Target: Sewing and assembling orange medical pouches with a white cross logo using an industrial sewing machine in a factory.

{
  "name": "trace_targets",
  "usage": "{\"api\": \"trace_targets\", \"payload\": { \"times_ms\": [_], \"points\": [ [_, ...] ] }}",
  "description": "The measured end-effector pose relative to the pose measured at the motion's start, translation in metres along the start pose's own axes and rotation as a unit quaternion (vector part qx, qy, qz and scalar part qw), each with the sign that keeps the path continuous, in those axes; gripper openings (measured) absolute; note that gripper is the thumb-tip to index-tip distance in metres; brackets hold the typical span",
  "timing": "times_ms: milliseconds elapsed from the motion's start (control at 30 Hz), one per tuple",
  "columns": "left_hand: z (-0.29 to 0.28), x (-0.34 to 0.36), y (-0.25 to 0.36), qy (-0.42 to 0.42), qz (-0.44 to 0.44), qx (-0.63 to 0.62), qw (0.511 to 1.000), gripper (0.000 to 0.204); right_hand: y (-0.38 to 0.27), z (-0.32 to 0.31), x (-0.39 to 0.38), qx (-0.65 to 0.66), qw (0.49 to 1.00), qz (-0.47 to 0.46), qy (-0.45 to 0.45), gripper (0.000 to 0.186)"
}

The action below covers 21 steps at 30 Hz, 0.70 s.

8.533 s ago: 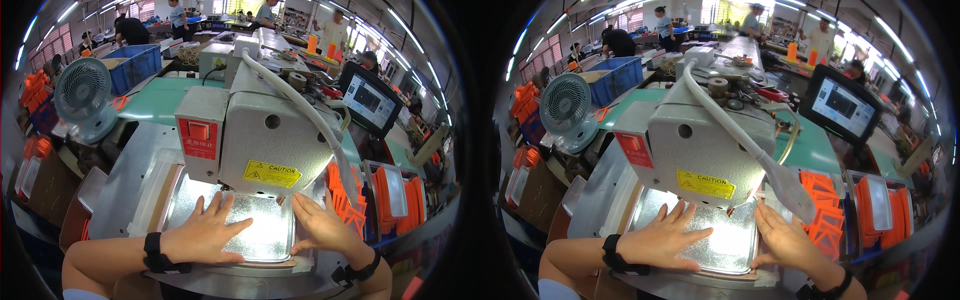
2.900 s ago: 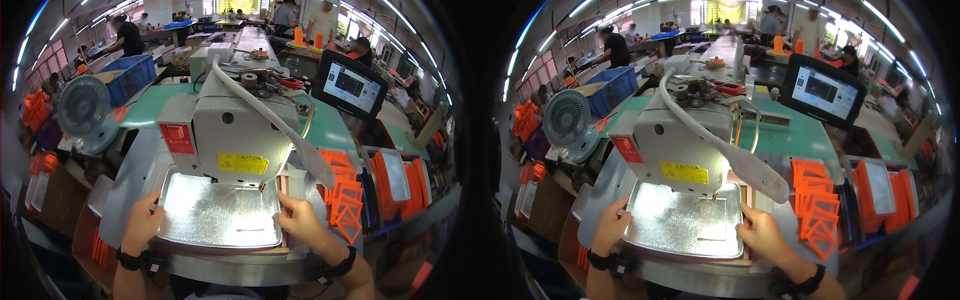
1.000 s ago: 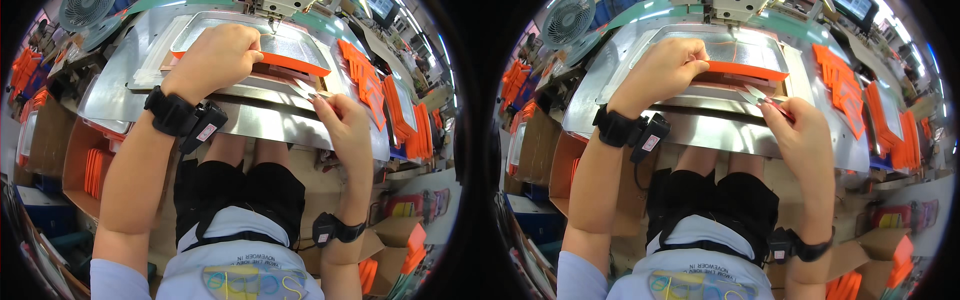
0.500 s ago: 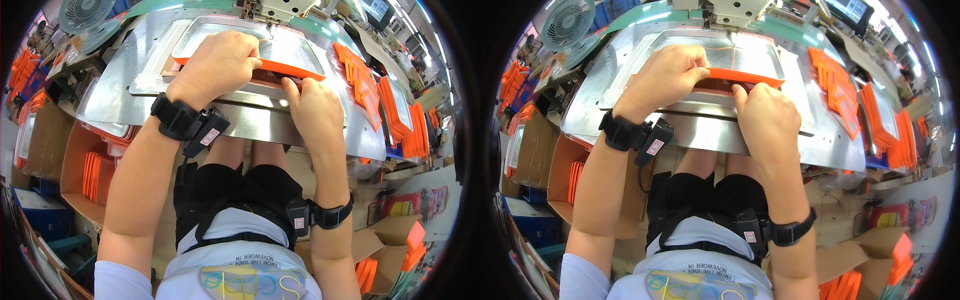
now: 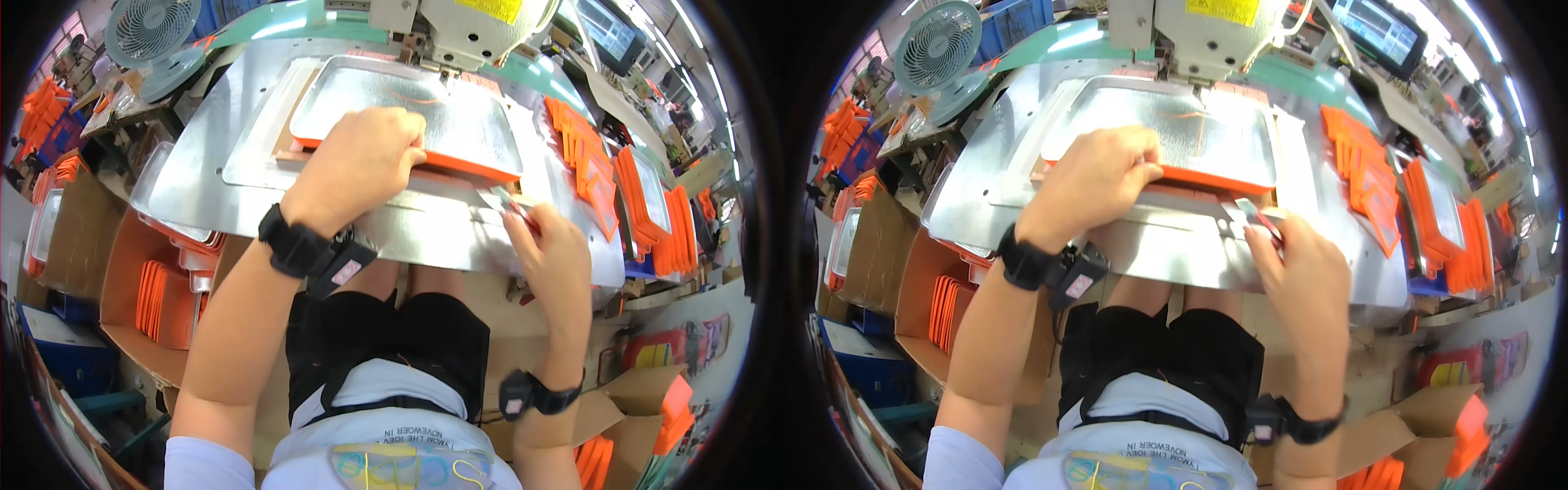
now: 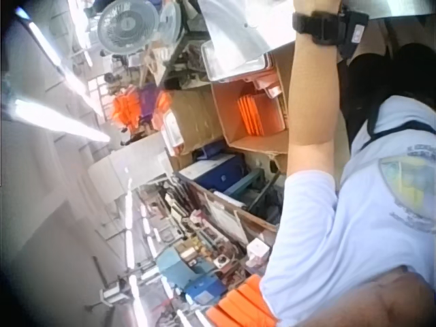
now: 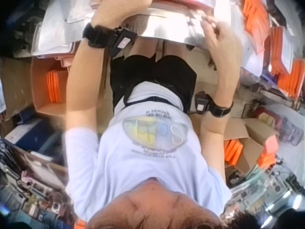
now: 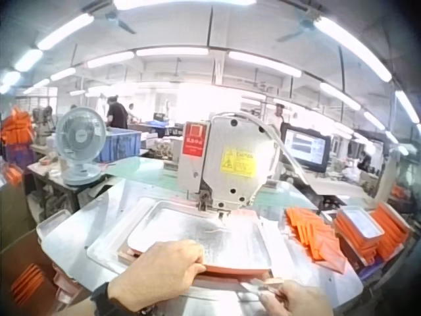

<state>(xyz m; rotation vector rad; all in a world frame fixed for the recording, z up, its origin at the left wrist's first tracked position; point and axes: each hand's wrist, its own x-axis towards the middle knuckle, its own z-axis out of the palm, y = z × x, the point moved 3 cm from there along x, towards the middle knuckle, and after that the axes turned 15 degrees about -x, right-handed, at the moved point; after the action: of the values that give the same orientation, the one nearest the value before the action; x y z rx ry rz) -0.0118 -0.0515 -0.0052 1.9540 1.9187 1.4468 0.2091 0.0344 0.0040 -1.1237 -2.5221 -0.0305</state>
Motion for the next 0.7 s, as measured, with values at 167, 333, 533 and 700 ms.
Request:
{"api": "trace_targets", "payload": {
  "times_ms": [167, 333, 533, 700],
  "points": [
    [-0.007, -0.006, 0.008, -0.025, -0.039, 0.032, 0.998, 0.009, 0.079, -0.012, 0.005, 0.256, 0.958, 0.126, -0.038, 0.023],
    [-0.028, -0.018, 0.005, -0.025, -0.070, 0.108, 0.991, 0.015, 0.077, 0.010, 0.039, 0.288, 0.955, 0.054, -0.041, 0.018],
    [-0.080, -0.040, -0.028, 0.160, -0.260, 0.133, 0.943, 0.053, 0.022, 0.015, 0.072, 0.139, 0.966, -0.203, -0.083, 0.048],
    [-0.106, -0.052, -0.046, 0.226, -0.371, -0.065, 0.898, 0.053, 0.015, 0.024, 0.084, 0.114, 0.954, -0.247, -0.121, 0.049]
  ]
}}
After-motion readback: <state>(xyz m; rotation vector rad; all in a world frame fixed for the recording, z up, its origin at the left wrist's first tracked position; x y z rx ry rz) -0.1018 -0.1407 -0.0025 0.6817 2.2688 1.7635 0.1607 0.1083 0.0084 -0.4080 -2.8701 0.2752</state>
